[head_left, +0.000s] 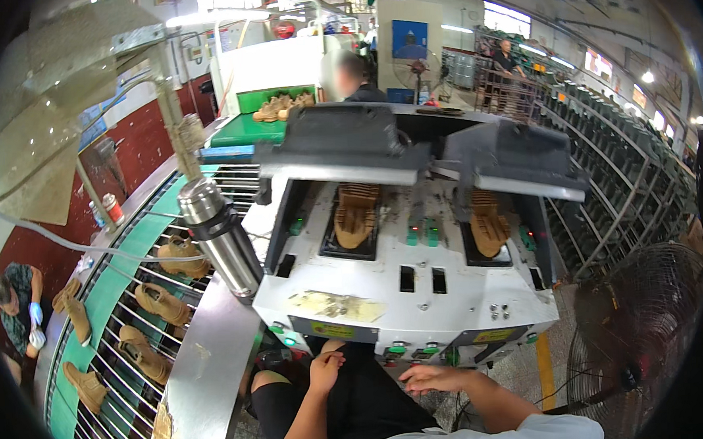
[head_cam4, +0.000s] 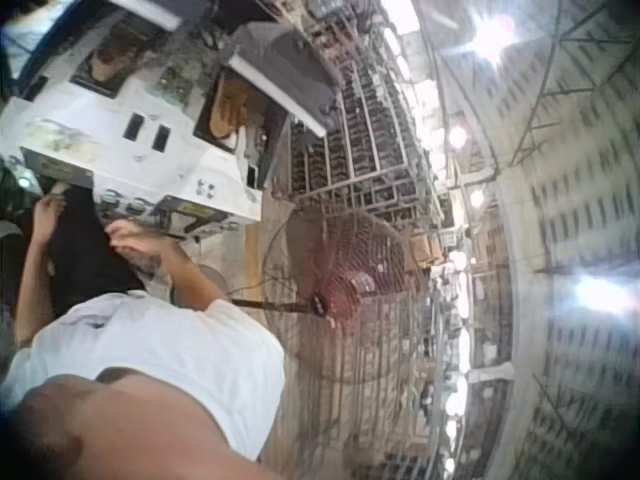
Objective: The person picks up boots from a conveyor belt, places them into a sole-attaching machine, presses buttons to operate the machine, and then returns the finished boots to the conveyor belt.
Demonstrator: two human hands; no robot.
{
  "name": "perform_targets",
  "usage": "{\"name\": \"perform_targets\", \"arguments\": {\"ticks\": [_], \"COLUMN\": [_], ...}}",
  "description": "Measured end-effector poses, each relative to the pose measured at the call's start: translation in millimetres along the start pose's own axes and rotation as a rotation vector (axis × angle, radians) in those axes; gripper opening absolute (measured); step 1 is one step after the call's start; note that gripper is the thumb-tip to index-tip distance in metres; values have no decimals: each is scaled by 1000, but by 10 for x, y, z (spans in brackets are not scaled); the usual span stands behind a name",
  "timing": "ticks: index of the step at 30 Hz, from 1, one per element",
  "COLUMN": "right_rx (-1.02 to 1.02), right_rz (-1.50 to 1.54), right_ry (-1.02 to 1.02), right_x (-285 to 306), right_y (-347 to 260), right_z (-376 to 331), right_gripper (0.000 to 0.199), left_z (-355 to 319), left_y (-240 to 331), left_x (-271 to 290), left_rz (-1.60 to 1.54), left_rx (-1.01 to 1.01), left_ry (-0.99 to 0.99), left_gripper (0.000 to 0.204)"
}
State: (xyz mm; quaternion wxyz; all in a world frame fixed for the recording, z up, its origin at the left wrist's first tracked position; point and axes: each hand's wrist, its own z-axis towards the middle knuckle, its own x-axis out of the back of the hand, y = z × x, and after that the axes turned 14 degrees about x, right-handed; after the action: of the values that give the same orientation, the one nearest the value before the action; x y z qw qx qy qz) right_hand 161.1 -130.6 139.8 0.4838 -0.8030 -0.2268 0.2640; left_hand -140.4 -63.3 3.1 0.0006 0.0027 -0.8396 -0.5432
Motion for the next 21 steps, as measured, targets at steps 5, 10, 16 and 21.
{"name": "perform_targets", "arguments": {"ticks": [5,10,16,21], "right_rx": [447,676,-162,-6], "right_rz": [139,-937,-1029,-698], "right_ry": [122,1155,1146,1037], "right_x": [-8,625,1240,1275], "right_y": [-1377,-2574,-2925,-3053], "right_z": [1263,2508,3065,3236], "right_gripper": [60,95,117,89], "left_z": [182,248,250,329], "left_y": [-266,-161,-33,-46], "left_x": [561,724,736,748], "left_rz": [-245,-501,-662,-604], "left_rx": [254,312,376,275], "left_ry": [104,70,55,61], "left_gripper": [20,20,18,11]}}
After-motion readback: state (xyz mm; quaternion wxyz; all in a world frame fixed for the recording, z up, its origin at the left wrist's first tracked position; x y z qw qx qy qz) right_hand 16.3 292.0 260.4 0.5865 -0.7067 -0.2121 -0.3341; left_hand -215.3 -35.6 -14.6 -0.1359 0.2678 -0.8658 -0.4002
